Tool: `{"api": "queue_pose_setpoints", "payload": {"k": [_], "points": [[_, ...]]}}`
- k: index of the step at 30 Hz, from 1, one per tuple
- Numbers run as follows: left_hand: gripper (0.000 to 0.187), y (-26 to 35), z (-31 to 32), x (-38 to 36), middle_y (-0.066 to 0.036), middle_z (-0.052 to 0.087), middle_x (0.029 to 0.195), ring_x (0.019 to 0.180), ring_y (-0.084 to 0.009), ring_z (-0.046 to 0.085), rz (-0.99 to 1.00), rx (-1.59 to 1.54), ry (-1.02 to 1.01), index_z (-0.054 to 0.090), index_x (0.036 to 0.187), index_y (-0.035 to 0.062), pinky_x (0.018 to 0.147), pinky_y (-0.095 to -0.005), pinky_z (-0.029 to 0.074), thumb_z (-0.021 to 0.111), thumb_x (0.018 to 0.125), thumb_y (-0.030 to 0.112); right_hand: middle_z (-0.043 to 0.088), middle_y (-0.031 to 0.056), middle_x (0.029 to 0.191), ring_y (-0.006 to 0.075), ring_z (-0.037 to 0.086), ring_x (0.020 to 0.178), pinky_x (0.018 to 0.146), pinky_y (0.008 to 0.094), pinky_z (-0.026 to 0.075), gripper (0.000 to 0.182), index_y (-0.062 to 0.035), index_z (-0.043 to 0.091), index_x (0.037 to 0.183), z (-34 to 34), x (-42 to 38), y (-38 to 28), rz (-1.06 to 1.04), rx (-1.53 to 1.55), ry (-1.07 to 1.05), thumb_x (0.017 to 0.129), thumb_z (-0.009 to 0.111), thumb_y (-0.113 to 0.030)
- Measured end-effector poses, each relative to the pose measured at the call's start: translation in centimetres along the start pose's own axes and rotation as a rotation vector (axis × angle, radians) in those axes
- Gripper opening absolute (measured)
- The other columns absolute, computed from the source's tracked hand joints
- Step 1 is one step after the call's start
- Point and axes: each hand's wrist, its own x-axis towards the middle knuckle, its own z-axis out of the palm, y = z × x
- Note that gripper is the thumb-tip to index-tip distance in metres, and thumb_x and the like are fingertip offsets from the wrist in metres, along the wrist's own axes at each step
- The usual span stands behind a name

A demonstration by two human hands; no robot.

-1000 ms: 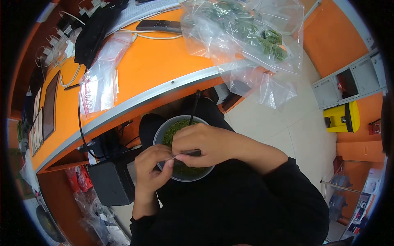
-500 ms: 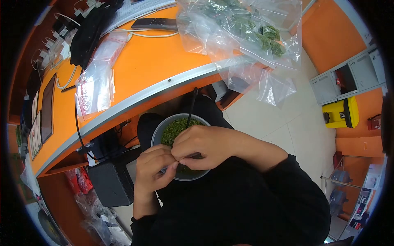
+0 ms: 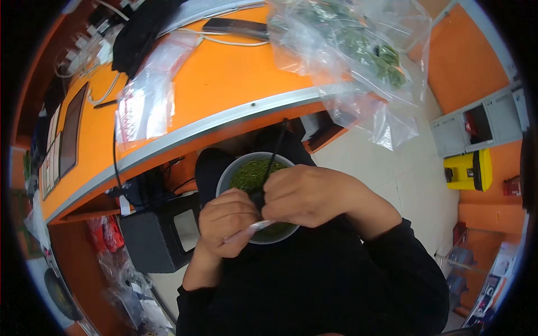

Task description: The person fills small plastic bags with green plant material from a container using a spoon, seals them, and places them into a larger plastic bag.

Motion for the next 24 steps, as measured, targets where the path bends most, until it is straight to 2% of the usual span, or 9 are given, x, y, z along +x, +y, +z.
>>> {"api": "queue_pose_setpoints", "payload": {"k": [6, 7, 8, 11, 12, 15, 17, 22, 24], "points": [[0.021, 1.9, -2.9, 2.0, -0.009, 0.064, 0.097, 0.095, -0.0269, 0.058, -0.076, 0.381, 0.041, 0.065, 0.097, 0.0044, 0.088, -0.0398, 0.040, 0.064, 0.079, 0.016, 0.068, 0.0130, 0.103, 0.0248, 0.068, 0.084, 0.060, 0.0303, 0.052, 0.018, -0.0018, 0.066, 0.094, -4.7, -0.7, -4.8, 0.054, -0.418, 0.288, 0.084, 0.052, -0.008], [0.024, 2.0, -4.1, 2.1, -0.009, 0.064, 0.101, 0.097, -0.0261, 0.057, -0.101, 0.544, 0.156, 0.065, 0.101, 0.0050, 0.091, -0.0392, 0.038, 0.064, 0.081, 0.018, 0.068, 0.0144, 0.070, 0.0251, 0.066, 0.060, 0.070, 0.0357, 0.055, 0.028, 0.0029, 0.065, 0.086, -5.4, -0.7, -6.7, 0.118, -0.542, 0.512, 0.093, 0.048, -0.019], [0.024, 1.6, -5.6, 1.7, -0.008, 0.064, 0.101, 0.097, -0.0251, 0.057, -0.123, 0.769, 0.237, 0.065, 0.102, 0.0064, 0.091, -0.0386, 0.036, 0.064, 0.082, 0.020, 0.068, 0.0224, 0.084, 0.0253, 0.066, 0.067, 0.077, 0.0398, 0.054, 0.035, 0.0054, 0.064, 0.093, -6.8, -2.0, -6.9, 0.003, -0.643, 0.674, 0.097, 0.042, -0.021], [0.026, 0.0, -10.0, 1.6, -0.002, 0.060, 0.104, 0.101, -0.0217, 0.052, -0.240, 1.324, 0.465, 0.067, 0.106, 0.0129, 0.089, -0.0408, 0.032, 0.067, 0.082, 0.024, 0.063, 0.0215, 0.109, 0.0262, 0.065, 0.082, 0.089, 0.0374, 0.049, 0.033, 0.0053, 0.059, 0.115, -12.3, -5.1, -8.1, 0.054, -0.874, 1.116, 0.097, 0.045, -0.018], [0.026, -0.4, -10.7, 1.9, -0.002, 0.060, 0.104, 0.101, -0.0217, 0.052, -0.238, 1.332, 0.471, 0.067, 0.106, 0.0129, 0.089, -0.0408, 0.032, 0.067, 0.082, 0.024, 0.063, 0.0215, 0.109, 0.0262, 0.065, 0.082, 0.089, 0.0374, 0.049, 0.033, 0.0053, 0.059, 0.115, -13.4, -5.9, -7.6, 0.045, -0.870, 1.117, 0.097, 0.045, -0.018], [0.025, -0.9, -11.5, 2.5, 0.002, 0.057, 0.107, 0.107, -0.0193, 0.048, -0.538, 1.630, 0.472, 0.067, 0.106, 0.0184, 0.087, -0.0454, 0.028, 0.068, 0.081, 0.022, 0.059, 0.0163, 0.122, 0.0243, 0.062, 0.096, 0.083, 0.0300, 0.048, 0.032, 0.0003, 0.057, 0.122, -14.5, -6.5, -6.1, 0.550, -1.065, 0.884, 0.095, 0.048, -0.015], [0.027, -1.0, -11.7, 2.8, 0.004, 0.056, 0.111, 0.110, -0.0191, 0.046, -0.627, 1.557, 0.434, 0.068, 0.106, 0.0205, 0.086, -0.0476, 0.026, 0.069, 0.079, 0.026, 0.052, 0.0127, 0.133, 0.0199, 0.056, 0.109, 0.083, 0.0285, 0.045, 0.032, -0.0054, 0.058, 0.123, -13.5, -5.3, -4.8, 0.773, -1.093, 0.505, 0.093, 0.051, -0.012], [0.025, -1.5, -11.1, 3.5, 0.004, 0.055, 0.114, 0.112, -0.0193, 0.045, -0.646, 1.538, 0.437, 0.070, 0.104, 0.0228, 0.088, -0.0514, 0.025, 0.068, 0.080, 0.031, 0.054, 0.0107, 0.127, 0.0155, 0.054, 0.102, 0.089, 0.0281, 0.043, 0.031, -0.0045, 0.060, 0.118, -12.1, -5.4, -6.0, 0.522, -1.182, 0.789, 0.088, 0.054, -0.006], [0.025, -1.6, -10.9, 3.8, 0.005, 0.055, 0.117, 0.114, -0.0192, 0.045, -0.630, 1.531, 0.463, 0.070, 0.103, 0.0239, 0.090, -0.0527, 0.025, 0.067, 0.080, 0.033, 0.055, 0.0124, 0.122, 0.0167, 0.054, 0.101, 0.083, 0.0254, 0.043, 0.026, -0.0006, 0.061, 0.111, -11.4, -5.3, -6.4, 0.210, -1.169, 0.934, 0.087, 0.052, -0.006]]}}
